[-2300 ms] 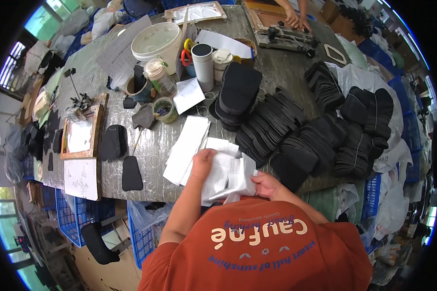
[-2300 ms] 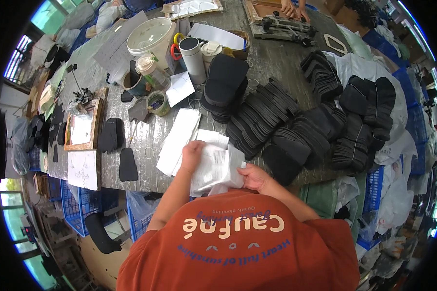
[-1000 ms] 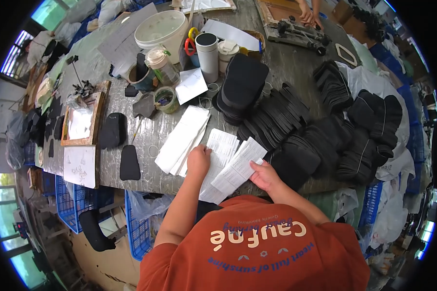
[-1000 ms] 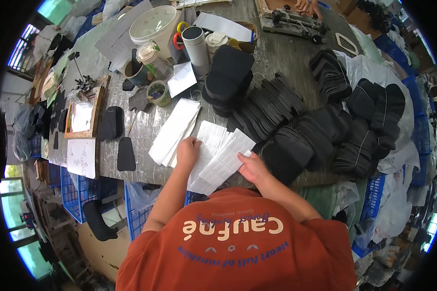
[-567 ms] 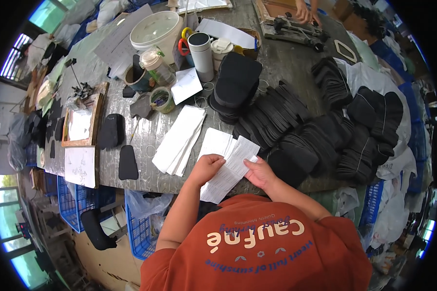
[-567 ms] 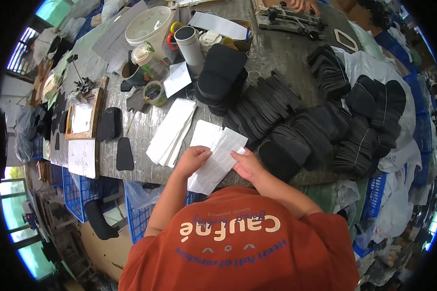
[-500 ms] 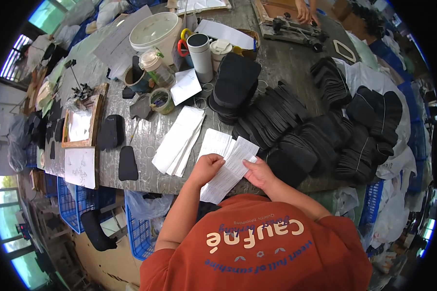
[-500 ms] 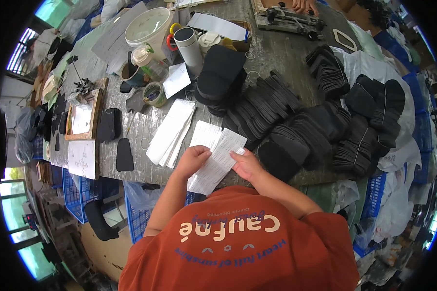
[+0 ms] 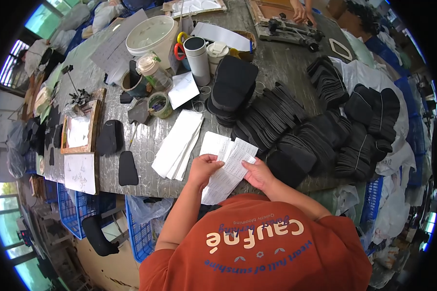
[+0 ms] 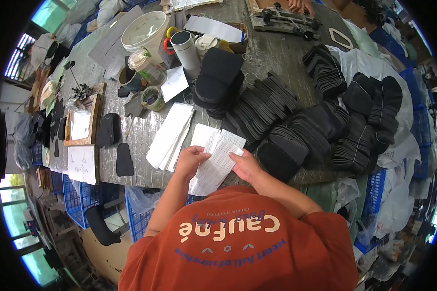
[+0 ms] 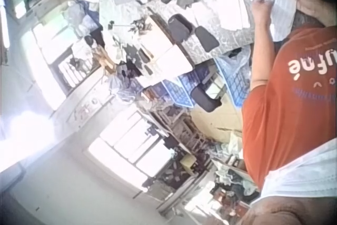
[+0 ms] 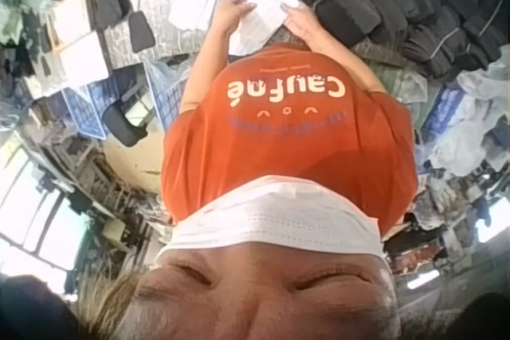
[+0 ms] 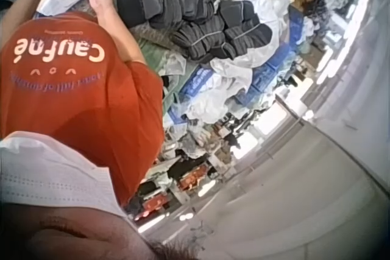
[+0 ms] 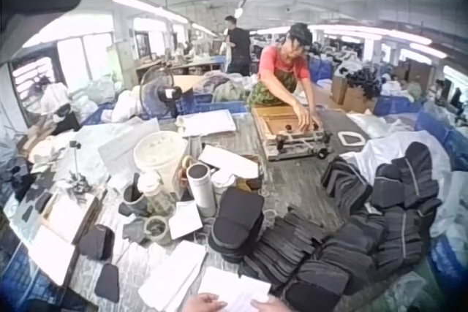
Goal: The recorder is sorting and stacking black fabric shoe components at a manufacturing workstation, occasionally checking printed specification sheets.
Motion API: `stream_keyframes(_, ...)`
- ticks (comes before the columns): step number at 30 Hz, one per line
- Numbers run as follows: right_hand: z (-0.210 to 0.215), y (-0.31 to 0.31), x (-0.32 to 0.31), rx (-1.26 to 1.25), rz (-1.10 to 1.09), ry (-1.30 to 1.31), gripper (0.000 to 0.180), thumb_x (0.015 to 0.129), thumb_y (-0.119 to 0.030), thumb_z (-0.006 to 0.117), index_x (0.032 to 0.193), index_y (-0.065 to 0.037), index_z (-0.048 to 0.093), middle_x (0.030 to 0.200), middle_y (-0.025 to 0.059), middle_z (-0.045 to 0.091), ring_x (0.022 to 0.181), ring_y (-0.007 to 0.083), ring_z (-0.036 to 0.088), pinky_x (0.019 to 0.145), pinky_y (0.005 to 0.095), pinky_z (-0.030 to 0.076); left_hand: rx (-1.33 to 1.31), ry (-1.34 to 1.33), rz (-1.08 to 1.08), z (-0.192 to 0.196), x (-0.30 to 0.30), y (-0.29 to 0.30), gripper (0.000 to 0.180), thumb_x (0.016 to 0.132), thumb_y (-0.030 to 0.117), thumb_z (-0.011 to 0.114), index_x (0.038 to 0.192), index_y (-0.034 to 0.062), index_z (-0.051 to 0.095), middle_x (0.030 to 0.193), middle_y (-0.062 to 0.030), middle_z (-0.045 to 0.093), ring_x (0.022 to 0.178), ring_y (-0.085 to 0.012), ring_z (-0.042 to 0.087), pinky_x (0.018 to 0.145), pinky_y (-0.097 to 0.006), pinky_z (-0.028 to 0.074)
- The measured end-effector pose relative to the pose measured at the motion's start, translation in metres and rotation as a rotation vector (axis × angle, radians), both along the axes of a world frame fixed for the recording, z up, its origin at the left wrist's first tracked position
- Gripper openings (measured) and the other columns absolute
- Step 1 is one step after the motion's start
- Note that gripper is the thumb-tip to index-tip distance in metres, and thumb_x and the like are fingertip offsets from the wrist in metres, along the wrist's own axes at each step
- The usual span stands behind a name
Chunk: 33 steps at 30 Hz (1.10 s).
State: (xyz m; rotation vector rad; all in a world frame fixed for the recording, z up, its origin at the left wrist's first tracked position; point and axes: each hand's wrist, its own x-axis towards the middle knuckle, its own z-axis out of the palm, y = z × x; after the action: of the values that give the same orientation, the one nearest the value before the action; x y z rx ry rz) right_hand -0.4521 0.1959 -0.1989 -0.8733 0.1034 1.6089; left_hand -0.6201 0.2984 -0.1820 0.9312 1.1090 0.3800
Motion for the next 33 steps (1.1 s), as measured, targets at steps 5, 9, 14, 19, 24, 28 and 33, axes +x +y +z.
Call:
stream_keyframes(5, -0.002, -0.003, 0.001, -0.058, -0.037, -0.022, 0.035, 0.089, 0.004, 0.042, 0.123, -0.001, 0.04, 0.121, 0.0143, 0.05, 0.112, 0.0292, 0.05, 0.096, 0.0449, 0.04, 0.11, 0.114, 0.061, -0.005, -0.002, 0.011, 0.022, 0.074, 0.005, 0.068, 0.093, -0.0034, 0.061, 0.078, -0.0056, 0.061, 0.067, -0.0119, 0.056, 0.064, -0.022, 0.044)
stream_keyframes(9, -0.002, -0.008, 0.001, -0.04, -0.029, -0.04, 0.034, 0.089, 0.003, 0.041, 0.123, -0.001, 0.041, 0.122, 0.0141, 0.049, 0.112, 0.0295, 0.05, 0.097, 0.045, 0.039, 1.227, 0.672, -0.043, -0.017, -0.01, 0.017, 0.025, 0.077, 0.011, 0.066, 0.096, -0.0047, 0.062, 0.082, -0.0087, 0.064, 0.075, -0.0158, 0.057, 0.072, -0.027, 0.045)
stream_keyframes(14, -0.003, -0.01, 0.002, -0.027, -0.014, -0.043, 0.034, 0.088, 0.005, 0.043, 0.121, 0.0, 0.041, 0.119, 0.0146, 0.051, 0.11, 0.0289, 0.051, 0.094, 0.0442, 0.042, 0.318, 0.061, -0.159, 0.001, 0.004, 0.0, 0.022, 0.077, 0.006, 0.065, 0.096, -0.0059, 0.063, 0.085, -0.0086, 0.065, 0.078, -0.0146, 0.058, 0.074, -0.026, 0.045)
stream_keyframes(19, 0.0, -0.007, 0.0, 0.001, -0.009, -0.062, 0.033, 0.087, 0.005, 0.044, 0.12, 0.0, 0.042, 0.118, 0.0144, 0.052, 0.109, 0.0285, 0.052, 0.093, 0.0438, 0.043, 0.061, -0.046, -0.043, 0.008, 0.008, -0.005, 0.02, 0.075, -0.001, 0.065, 0.094, -0.0063, 0.062, 0.082, -0.0088, 0.064, 0.074, -0.0122, 0.058, 0.068, -0.023, 0.046)
stream_keyframes(24, 0.0, -0.006, -0.002, -0.013, -0.044, -0.092, 0.032, 0.087, 0.005, 0.046, 0.119, 0.0, 0.044, 0.117, 0.0145, 0.053, 0.109, 0.0281, 0.052, 0.093, 0.044, 0.043, 0.085, -0.026, 0.041, 0.006, 0.005, -0.001, 0.019, 0.072, -0.002, 0.067, 0.089, -0.0045, 0.062, 0.076, -0.0056, 0.062, 0.067, -0.011, 0.057, 0.064, -0.022, 0.045)
stream_keyframes(28, 0.0, -0.006, -0.003, -0.038, -0.073, -0.072, 0.033, 0.087, 0.005, 0.046, 0.119, 0.0, 0.043, 0.118, 0.015, 0.052, 0.108, 0.0284, 0.052, 0.093, 0.0442, 0.043, 0.199, 0.096, 0.156, -0.015, -0.005, 0.015, 0.023, 0.074, 0.004, 0.068, 0.094, -0.0054, 0.061, 0.08, -0.01, 0.064, 0.071, -0.0161, 0.06, 0.067, -0.024, 0.046)
stream_keyframes(33, -0.002, -0.009, 0.0, -0.039, -0.058, -0.079, 0.033, 0.087, 0.005, 0.045, 0.12, 0.001, 0.043, 0.118, 0.0154, 0.052, 0.108, 0.0288, 0.053, 0.093, 0.0444, 0.043, 1.105, 0.577, -0.008, -0.016, -0.01, 0.022, 0.027, 0.08, 0.013, 0.064, 0.099, -0.0054, 0.061, 0.095, -0.02, 0.063, 0.091, -0.0298, 0.059, 0.08, -0.033, 0.045)
